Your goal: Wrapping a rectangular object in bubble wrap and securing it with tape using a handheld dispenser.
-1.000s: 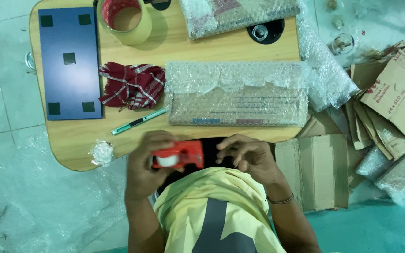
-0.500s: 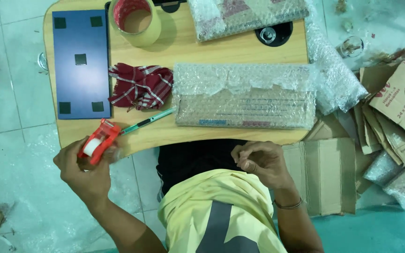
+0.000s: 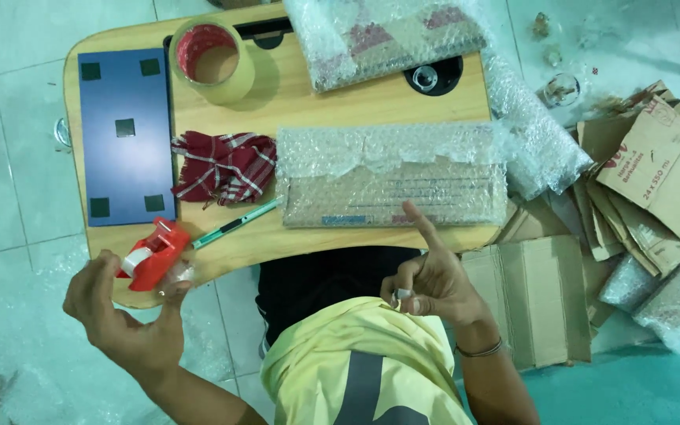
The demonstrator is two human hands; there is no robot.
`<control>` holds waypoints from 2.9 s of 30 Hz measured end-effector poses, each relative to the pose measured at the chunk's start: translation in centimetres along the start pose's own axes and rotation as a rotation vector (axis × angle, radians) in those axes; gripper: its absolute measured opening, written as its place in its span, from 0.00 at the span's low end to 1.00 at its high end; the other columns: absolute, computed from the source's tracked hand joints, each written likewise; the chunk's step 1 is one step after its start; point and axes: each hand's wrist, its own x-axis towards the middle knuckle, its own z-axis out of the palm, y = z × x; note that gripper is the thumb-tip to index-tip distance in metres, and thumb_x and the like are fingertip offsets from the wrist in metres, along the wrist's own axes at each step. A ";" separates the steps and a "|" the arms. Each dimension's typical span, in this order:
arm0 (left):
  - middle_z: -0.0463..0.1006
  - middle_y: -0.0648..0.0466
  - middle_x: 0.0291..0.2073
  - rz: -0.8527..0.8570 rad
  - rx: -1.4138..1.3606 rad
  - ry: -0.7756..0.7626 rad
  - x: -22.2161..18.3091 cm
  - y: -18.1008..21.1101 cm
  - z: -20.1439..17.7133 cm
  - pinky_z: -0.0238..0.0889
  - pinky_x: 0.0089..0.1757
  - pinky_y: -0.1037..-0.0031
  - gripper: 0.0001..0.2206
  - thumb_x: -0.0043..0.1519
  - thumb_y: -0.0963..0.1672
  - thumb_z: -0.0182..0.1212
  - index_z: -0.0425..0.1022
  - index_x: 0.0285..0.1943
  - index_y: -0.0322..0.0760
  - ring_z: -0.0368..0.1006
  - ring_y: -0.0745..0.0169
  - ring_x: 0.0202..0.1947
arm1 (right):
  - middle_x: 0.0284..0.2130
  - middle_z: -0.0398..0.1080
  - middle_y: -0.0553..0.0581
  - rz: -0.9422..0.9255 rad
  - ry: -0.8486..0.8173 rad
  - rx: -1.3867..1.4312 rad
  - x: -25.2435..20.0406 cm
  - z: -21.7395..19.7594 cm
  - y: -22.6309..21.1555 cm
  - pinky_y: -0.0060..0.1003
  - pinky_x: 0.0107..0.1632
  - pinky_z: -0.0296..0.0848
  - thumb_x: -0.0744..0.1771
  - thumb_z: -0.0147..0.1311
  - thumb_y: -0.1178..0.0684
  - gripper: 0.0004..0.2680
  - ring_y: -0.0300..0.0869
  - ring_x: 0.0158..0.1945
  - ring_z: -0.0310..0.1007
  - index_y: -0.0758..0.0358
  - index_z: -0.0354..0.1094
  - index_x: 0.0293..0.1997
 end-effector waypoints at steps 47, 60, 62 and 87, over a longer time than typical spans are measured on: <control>0.80 0.59 0.31 0.278 -1.061 -1.025 1.8 13.9 7.2 0.58 0.54 0.62 0.07 0.54 0.36 0.68 0.80 0.38 0.37 0.68 0.61 0.39 | 0.42 0.71 0.69 0.592 0.035 0.617 -2.2 -2.1 4.6 0.26 0.27 0.72 0.65 0.64 0.53 0.40 0.48 0.34 0.77 0.69 0.30 0.81; 0.80 0.58 0.32 0.263 -1.038 -1.090 1.6 13.7 6.9 0.63 0.52 0.64 0.04 0.57 0.38 0.68 0.78 0.38 0.37 0.69 0.60 0.35 | 0.43 0.72 0.62 0.608 0.037 -0.314 -0.8 -0.1 1.3 0.30 0.36 0.74 0.69 0.53 0.43 0.25 0.41 0.35 0.74 0.70 0.55 0.72; 0.78 0.56 0.30 0.268 -1.041 -1.081 1.8 13.9 7.0 0.62 0.51 0.65 0.06 0.55 0.37 0.68 0.77 0.38 0.37 0.68 0.59 0.34 | 0.35 0.75 0.61 0.581 0.055 -0.436 -0.7 0.7 -0.1 0.30 0.32 0.74 0.69 0.53 0.47 0.24 0.40 0.31 0.75 0.70 0.55 0.72; 0.80 0.55 0.34 0.279 -1.010 -0.444 10.1 17.5 16.7 0.72 0.46 0.60 0.03 0.65 0.40 0.65 0.77 0.46 0.40 0.79 0.55 0.37 | 0.56 0.73 0.61 -0.312 0.270 -2.190 4.3 -5.9 -9.1 0.54 0.65 0.61 0.55 0.70 0.52 0.25 0.58 0.64 0.68 0.56 0.74 0.57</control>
